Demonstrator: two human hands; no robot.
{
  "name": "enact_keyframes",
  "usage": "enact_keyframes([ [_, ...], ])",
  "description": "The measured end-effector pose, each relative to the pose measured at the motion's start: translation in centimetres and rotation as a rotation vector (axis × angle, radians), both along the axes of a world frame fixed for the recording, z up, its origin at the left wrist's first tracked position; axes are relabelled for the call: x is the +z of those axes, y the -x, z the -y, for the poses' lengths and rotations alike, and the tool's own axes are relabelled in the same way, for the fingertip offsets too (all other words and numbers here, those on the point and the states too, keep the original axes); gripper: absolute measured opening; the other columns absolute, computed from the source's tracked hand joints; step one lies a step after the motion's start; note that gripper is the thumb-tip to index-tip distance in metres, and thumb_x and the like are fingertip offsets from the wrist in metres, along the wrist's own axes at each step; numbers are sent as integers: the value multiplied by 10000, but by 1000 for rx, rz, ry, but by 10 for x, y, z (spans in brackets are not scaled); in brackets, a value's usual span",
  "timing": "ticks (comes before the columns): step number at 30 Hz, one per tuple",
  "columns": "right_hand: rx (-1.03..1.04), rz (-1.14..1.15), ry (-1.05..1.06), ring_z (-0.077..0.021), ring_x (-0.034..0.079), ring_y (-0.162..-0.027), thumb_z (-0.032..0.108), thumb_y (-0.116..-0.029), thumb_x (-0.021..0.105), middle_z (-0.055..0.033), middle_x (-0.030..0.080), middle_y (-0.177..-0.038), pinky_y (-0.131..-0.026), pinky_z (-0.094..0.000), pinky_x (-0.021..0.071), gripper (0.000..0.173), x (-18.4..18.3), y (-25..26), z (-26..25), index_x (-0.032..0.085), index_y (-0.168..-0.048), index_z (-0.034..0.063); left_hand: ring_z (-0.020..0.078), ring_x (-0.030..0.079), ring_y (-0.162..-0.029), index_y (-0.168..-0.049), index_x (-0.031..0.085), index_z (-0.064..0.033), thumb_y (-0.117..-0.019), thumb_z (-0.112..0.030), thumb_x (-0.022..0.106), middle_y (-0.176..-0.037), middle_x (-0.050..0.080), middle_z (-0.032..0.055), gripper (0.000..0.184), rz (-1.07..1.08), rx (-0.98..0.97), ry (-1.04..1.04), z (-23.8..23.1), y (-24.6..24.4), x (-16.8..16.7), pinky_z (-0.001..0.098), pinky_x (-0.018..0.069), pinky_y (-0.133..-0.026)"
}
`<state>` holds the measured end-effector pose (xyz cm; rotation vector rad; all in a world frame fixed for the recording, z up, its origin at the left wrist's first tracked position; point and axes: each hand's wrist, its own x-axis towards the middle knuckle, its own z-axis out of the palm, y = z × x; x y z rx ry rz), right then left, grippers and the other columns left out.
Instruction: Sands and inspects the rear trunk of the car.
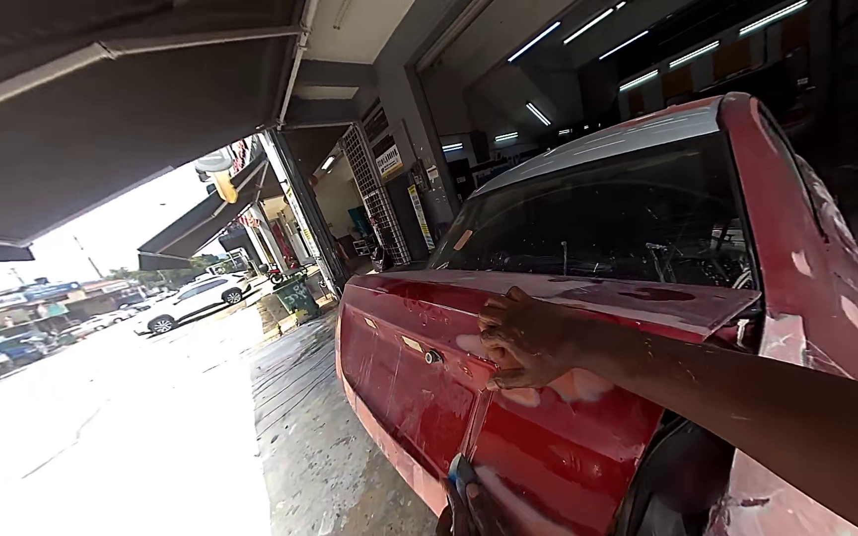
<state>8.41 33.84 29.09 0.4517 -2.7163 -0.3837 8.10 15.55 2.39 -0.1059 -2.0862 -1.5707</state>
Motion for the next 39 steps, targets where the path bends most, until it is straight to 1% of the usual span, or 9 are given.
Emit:
enact_keyframes([
  [2,-6,15,-14,-255,537,-1148,700,-868,613,-41,612,-1139,-945,-484,396,556,0,-2,0,728,-1050,187,435,575,-1165,-1347,623,62,-1004,-279,606,-1249,608,326,484,84,-19,-59,-4,-8,7,546,457,-1017],
  [6,3,32,-25,-258,536,-1145,721,-877,576,-53,605,-1135,-936,-478,392,595,3,-1,-1,728,-1072,180,348,607,-1105,-1387,604,26,-974,-273,657,-1237,597,287,512,13,-120,4,-9,-54,15,458,523,-952],
  [11,-5,38,-22,-253,528,-1157,725,-879,568,-43,606,-1150,-958,-479,387,581,1,-3,-2,723,-1033,187,504,566,-1215,-1342,644,22,-1000,-284,625,-1256,648,315,459,162,-55,57,21,15,5,626,397,-1069],
  [16,23,28,5,-254,534,-1146,709,-886,580,-48,606,-1140,-938,-475,392,572,4,-2,-5,718,-1022,171,407,593,-1108,-1339,645,29,-962,-283,685,-1195,625,292,491,50,-77,46,-3,-39,22,531,492,-960],
  [21,18,7,-22,-263,533,-1152,718,-869,587,-53,607,-1140,-939,-483,394,571,0,0,-3,719,-1015,181,486,596,-1123,-1283,694,5,-990,-318,628,-1145,660,304,441,95,80,148,7,7,11,618,454,-980],
  [26,18,25,-17,-257,536,-1135,712,-883,583,-50,604,-1110,-931,-478,397,564,3,0,-3,713,-995,174,408,608,-1050,-1325,665,7,-949,-283,688,-1150,631,285,476,-8,26,114,-4,-23,14,520,512,-906],
  [30,23,14,-30,-260,533,-1146,722,-879,573,-56,608,-1135,-941,-480,383,584,0,3,-3,719,-1020,175,495,587,-1153,-1335,667,-23,-997,-331,595,-1182,663,300,462,117,138,123,0,20,6,626,425,-1014],
  [35,29,19,-14,-249,539,-1123,714,-883,584,-47,607,-1110,-920,-472,390,578,5,4,-5,733,-1049,181,435,592,-1068,-1345,645,18,-961,-269,664,-1165,620,298,480,-20,65,80,-21,-36,25,545,497,-918],
  [39,28,27,-40,-254,529,-1140,715,-885,572,-47,602,-1120,-925,-473,382,570,2,3,-2,726,-1056,193,490,573,-1204,-1359,652,-42,-1016,-350,567,-1239,653,292,468,187,182,76,-1,31,-9,635,414,-1033],
])
